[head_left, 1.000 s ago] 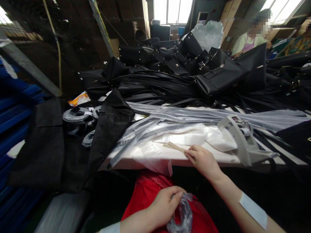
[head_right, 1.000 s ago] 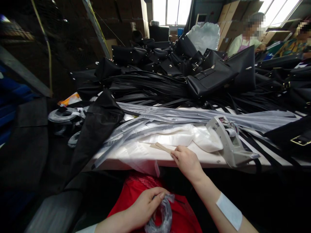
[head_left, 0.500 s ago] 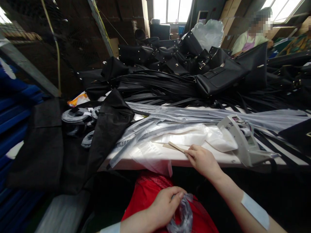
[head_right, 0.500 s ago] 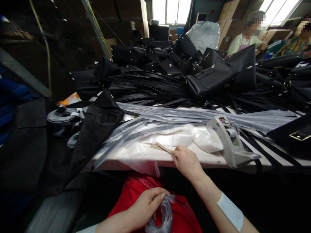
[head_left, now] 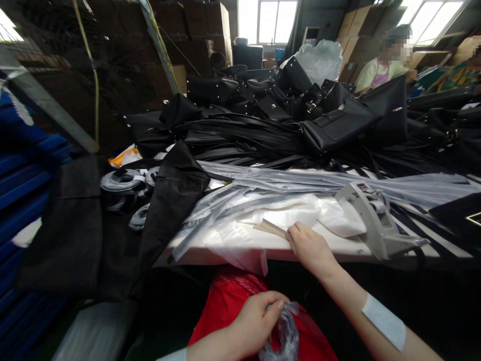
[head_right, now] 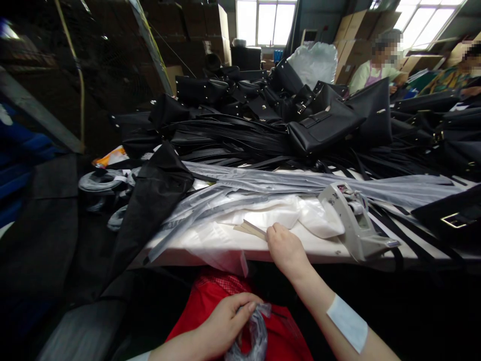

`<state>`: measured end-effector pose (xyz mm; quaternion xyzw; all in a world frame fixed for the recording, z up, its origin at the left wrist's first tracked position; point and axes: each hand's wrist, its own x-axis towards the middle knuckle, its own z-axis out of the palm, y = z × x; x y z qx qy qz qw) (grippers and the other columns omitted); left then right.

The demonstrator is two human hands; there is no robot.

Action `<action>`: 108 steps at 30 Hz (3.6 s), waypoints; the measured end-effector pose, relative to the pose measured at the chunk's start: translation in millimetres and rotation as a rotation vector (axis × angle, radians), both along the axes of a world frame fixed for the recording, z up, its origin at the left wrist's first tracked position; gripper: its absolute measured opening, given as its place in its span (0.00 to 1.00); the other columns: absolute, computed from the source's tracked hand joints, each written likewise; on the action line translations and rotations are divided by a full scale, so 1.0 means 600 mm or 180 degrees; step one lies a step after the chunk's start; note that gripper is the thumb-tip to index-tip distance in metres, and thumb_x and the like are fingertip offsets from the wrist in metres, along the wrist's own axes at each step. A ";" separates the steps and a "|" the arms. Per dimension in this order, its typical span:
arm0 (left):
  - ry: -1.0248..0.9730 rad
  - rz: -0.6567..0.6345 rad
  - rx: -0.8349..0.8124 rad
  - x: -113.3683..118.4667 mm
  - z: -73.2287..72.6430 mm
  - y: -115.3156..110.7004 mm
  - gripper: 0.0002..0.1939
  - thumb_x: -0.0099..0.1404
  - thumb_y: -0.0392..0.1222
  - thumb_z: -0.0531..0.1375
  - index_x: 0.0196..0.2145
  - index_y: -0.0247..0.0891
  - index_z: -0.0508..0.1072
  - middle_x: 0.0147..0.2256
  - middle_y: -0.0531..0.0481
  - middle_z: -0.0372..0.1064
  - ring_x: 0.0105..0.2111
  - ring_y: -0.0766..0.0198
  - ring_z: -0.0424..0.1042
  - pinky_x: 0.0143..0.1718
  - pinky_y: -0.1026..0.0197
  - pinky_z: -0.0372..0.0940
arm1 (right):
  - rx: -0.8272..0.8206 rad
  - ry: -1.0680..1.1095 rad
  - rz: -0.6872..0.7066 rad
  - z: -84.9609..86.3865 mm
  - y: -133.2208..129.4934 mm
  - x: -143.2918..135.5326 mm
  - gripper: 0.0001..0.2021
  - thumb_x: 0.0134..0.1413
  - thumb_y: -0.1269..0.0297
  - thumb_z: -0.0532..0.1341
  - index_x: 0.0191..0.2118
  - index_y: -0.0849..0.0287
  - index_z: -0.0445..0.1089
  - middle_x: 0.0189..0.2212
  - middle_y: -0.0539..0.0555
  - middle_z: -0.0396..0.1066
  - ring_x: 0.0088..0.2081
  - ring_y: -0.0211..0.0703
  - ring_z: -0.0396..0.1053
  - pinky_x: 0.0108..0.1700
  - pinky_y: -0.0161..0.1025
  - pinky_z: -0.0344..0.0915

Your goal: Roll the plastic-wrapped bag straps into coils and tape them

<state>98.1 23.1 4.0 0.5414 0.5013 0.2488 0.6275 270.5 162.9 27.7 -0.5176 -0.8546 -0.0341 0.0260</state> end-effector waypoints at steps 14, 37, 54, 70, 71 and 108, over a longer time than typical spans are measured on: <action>0.0036 -0.0031 0.0176 -0.013 0.015 -0.014 0.21 0.70 0.49 0.51 0.46 0.36 0.77 0.44 0.45 0.77 0.45 0.59 0.74 0.49 0.61 0.65 | -0.0222 0.1566 -0.0954 0.048 -0.010 0.011 0.13 0.66 0.64 0.52 0.53 0.58 0.63 0.28 0.50 0.75 0.28 0.43 0.74 0.30 0.36 0.63; -0.0714 -0.0038 -0.0731 0.004 -0.004 -0.042 0.30 0.66 0.60 0.52 0.47 0.29 0.75 0.31 0.45 0.73 0.24 0.66 0.64 0.27 0.63 0.60 | -0.2233 0.3064 0.0339 0.110 -0.293 0.065 0.09 0.65 0.67 0.55 0.44 0.53 0.74 0.31 0.49 0.77 0.33 0.36 0.74 0.38 0.30 0.68; -0.0582 0.0031 -0.0584 -0.004 -0.009 -0.047 0.31 0.66 0.61 0.51 0.47 0.30 0.75 0.24 0.51 0.66 0.18 0.69 0.59 0.20 0.66 0.56 | -0.1422 0.1221 0.0734 0.124 -0.312 0.081 0.15 0.63 0.73 0.50 0.51 0.56 0.67 0.41 0.55 0.74 0.41 0.43 0.73 0.43 0.40 0.69; -0.0254 -0.0157 -0.0380 -0.004 0.010 -0.046 0.26 0.68 0.57 0.50 0.44 0.33 0.75 0.25 0.49 0.70 0.18 0.69 0.65 0.18 0.68 0.59 | -0.1145 0.0848 0.1145 0.123 -0.309 0.008 0.13 0.57 0.75 0.54 0.45 0.61 0.70 0.39 0.56 0.76 0.38 0.49 0.74 0.41 0.46 0.70; -0.0252 -0.0166 -0.0378 -0.005 0.010 -0.046 0.25 0.68 0.58 0.50 0.44 0.33 0.75 0.27 0.48 0.71 0.18 0.69 0.65 0.18 0.69 0.59 | -0.1183 0.0839 0.1139 0.125 -0.311 0.008 0.12 0.57 0.75 0.54 0.44 0.60 0.70 0.38 0.56 0.76 0.37 0.49 0.74 0.41 0.46 0.69; 0.0279 -0.0502 0.1185 0.008 0.046 -0.051 0.15 0.67 0.46 0.55 0.33 0.34 0.77 0.30 0.47 0.71 0.31 0.64 0.68 0.35 0.64 0.62 | -0.1743 0.2566 -0.0664 0.034 -0.260 0.041 0.15 0.59 0.55 0.58 0.28 0.59 0.73 0.25 0.51 0.72 0.29 0.41 0.69 0.32 0.36 0.63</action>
